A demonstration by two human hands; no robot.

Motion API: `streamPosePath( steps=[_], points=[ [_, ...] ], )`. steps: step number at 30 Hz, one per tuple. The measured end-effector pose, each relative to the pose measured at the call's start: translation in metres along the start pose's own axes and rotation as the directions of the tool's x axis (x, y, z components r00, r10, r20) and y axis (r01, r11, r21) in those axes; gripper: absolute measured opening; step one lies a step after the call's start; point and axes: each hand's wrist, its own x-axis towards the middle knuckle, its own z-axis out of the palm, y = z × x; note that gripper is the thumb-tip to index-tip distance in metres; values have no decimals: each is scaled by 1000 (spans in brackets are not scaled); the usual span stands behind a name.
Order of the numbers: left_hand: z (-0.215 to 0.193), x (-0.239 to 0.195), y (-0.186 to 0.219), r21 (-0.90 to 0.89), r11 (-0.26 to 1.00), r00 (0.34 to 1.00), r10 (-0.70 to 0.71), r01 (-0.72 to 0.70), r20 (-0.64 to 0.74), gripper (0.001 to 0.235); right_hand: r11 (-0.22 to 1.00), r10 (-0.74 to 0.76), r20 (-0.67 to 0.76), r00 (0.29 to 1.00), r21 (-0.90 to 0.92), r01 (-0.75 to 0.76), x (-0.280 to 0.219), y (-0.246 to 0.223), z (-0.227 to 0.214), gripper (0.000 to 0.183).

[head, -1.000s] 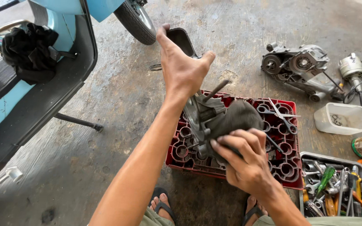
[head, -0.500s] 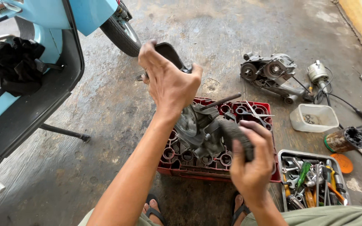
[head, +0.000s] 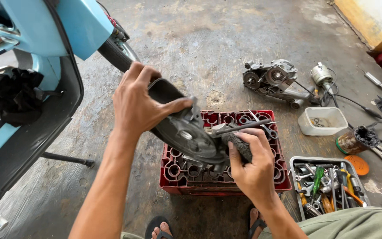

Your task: The person scrubs a scooter engine casing with a wire brush and then uses a screwdriver to scrape residue from crevices. The person rotates the casing to access different areas while working over a red crate.

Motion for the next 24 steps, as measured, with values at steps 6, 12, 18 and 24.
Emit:
streamPosePath(
  steps=[6, 12, 18, 24],
  points=[
    [-20, -3, 12, -197, 972, 978, -88, 125, 188, 93, 976, -98, -142, 985, -207, 67, -20, 29, 3, 26],
    [-17, -4, 26, -164, 978, 984, -102, 125, 144, 98, 960, -120, -43, 992, -258, 105, -14, 22, 3, 33],
    [-29, 6, 30, -205, 961, 945, -121, 188, 304, 95, 940, -137, 76, 988, -304, 153, -17, -1, -6, 36],
    [-20, 8, 18, -257, 965, 975, 12, 46, 220, 77, 949, -65, 44, 997, -307, 76, -14, 0, 21, 25]
  ],
)
